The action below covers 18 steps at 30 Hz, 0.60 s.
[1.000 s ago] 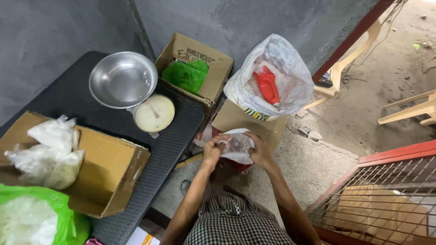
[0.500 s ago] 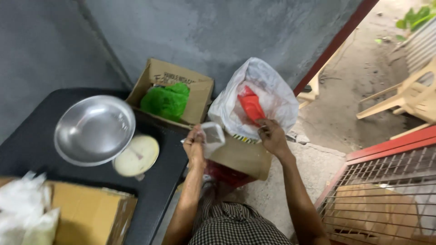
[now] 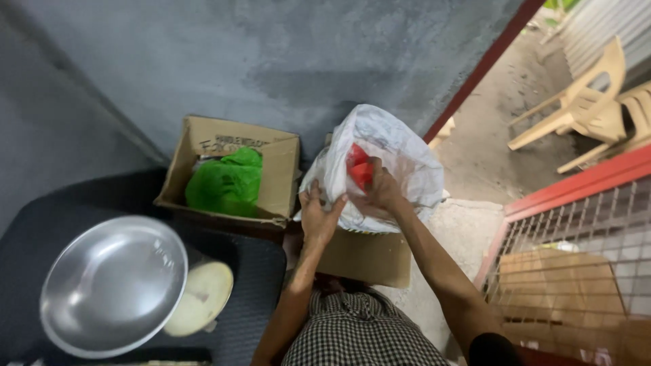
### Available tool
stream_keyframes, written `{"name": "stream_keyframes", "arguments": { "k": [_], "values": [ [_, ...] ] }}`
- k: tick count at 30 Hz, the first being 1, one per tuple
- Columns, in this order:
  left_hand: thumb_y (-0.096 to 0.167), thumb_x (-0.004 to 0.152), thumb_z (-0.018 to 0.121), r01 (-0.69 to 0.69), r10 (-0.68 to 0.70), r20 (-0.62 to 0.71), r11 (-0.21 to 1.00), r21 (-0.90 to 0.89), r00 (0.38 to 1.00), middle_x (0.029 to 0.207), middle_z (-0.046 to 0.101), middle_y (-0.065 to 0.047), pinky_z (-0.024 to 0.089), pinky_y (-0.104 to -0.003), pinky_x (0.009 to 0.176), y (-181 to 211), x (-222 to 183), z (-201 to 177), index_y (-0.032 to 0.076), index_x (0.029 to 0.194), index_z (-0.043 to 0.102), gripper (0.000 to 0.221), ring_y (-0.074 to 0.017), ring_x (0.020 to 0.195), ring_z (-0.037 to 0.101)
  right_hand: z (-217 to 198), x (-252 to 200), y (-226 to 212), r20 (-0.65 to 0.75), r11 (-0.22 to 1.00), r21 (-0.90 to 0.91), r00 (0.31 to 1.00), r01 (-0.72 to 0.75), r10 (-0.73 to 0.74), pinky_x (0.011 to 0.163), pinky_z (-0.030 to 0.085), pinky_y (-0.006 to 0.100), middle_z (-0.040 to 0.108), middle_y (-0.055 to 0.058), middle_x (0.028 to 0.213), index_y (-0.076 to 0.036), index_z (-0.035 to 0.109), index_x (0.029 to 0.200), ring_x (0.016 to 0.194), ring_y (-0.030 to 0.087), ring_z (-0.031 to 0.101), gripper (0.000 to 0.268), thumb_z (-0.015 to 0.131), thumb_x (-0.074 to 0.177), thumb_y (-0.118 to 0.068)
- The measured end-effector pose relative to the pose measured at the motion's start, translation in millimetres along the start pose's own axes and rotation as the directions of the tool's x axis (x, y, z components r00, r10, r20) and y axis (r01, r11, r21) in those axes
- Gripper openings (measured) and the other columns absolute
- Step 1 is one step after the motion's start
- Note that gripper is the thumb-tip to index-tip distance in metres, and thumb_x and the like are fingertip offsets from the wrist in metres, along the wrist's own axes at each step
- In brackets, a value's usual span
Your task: Measure flour from large sacks into smaller plastic bags using a scoop and a scale.
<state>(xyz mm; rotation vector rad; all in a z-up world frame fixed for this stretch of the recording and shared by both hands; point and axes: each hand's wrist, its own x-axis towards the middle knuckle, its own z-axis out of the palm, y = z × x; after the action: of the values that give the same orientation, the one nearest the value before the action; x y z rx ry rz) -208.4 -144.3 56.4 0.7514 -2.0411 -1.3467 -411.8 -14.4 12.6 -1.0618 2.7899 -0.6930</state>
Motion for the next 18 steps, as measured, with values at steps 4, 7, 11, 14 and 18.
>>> {"name": "stream_keyframes", "arguments": {
  "k": [4, 7, 11, 14, 18],
  "values": [
    [0.039, 0.079, 0.081, 0.021, -0.028, 0.092, 0.997, 0.069, 0.995, 0.127, 0.052, -0.027, 0.052, -0.048, 0.092, 5.5, -0.3, 10.2, -0.001, 0.144, 0.047, 0.083, -0.0446, 0.111, 0.059, 6.8, 16.8, 34.8, -0.101, 0.962, 0.249, 0.991, 0.109, -0.086, 0.083, 0.054, 0.056, 0.069, 0.030, 0.099, -0.003, 0.037, 0.149, 0.096, 0.050, 0.066, 0.076, 0.072, 0.085, -0.024],
    [0.031, 0.081, 0.075, 0.074, -0.086, 0.139, 0.993, 0.092, 0.986, 0.126, 0.053, -0.028, 0.051, -0.051, 0.093, 13.5, 0.5, 10.1, 0.003, 0.145, 0.048, 0.075, -0.0483, 0.111, 0.059, -45.1, 12.7, 4.3, -0.098, 0.996, -0.027, 0.992, -0.082, 0.079, 0.074, 0.054, 0.057, 0.070, 0.029, 0.096, -0.005, 0.038, 0.145, 0.086, 0.049, 0.068, 0.078, 0.076, 0.081, -0.030],
    [0.026, 0.085, 0.071, 0.048, -0.058, 0.101, 0.994, 0.094, 0.993, 0.120, 0.058, -0.028, 0.050, -0.052, 0.090, -12.1, 9.5, 32.7, 0.004, 0.141, 0.052, 0.064, -0.0476, 0.108, 0.061, -77.3, 8.7, 2.0, -0.032, 0.962, -0.273, 0.999, -0.025, 0.017, 0.074, 0.056, 0.053, 0.073, 0.021, 0.097, -0.006, 0.057, 0.121, 0.088, 0.042, 0.071, 0.045, 0.070, 0.082, -0.027],
    [0.020, 0.087, 0.068, 0.050, -0.053, 0.072, 0.998, 0.045, 0.996, 0.114, 0.064, -0.026, 0.051, -0.049, 0.088, -4.7, 2.6, 28.1, 0.002, 0.136, 0.058, 0.053, -0.0428, 0.102, 0.065, -78.7, -2.9, 18.0, 0.169, 0.887, -0.454, 0.986, 0.084, -0.007, 0.075, 0.058, 0.050, 0.074, 0.018, 0.096, -0.010, 0.065, 0.110, 0.090, 0.037, 0.072, 0.025, 0.063, 0.088, -0.021],
    [0.007, 0.084, 0.059, 0.157, -0.134, 0.102, 0.949, -0.274, 0.986, 0.105, 0.072, -0.016, 0.053, -0.036, 0.080, 21.6, 3.9, 20.0, -0.001, 0.133, 0.060, 0.049, -0.0246, 0.089, 0.069, -72.0, -12.6, 49.8, 0.201, 0.810, -0.457, 0.930, 0.367, -0.308, 0.071, 0.056, 0.052, 0.073, 0.021, 0.088, -0.008, 0.067, 0.114, 0.079, 0.038, 0.073, 0.029, 0.059, 0.089, -0.018]
  ]
}}
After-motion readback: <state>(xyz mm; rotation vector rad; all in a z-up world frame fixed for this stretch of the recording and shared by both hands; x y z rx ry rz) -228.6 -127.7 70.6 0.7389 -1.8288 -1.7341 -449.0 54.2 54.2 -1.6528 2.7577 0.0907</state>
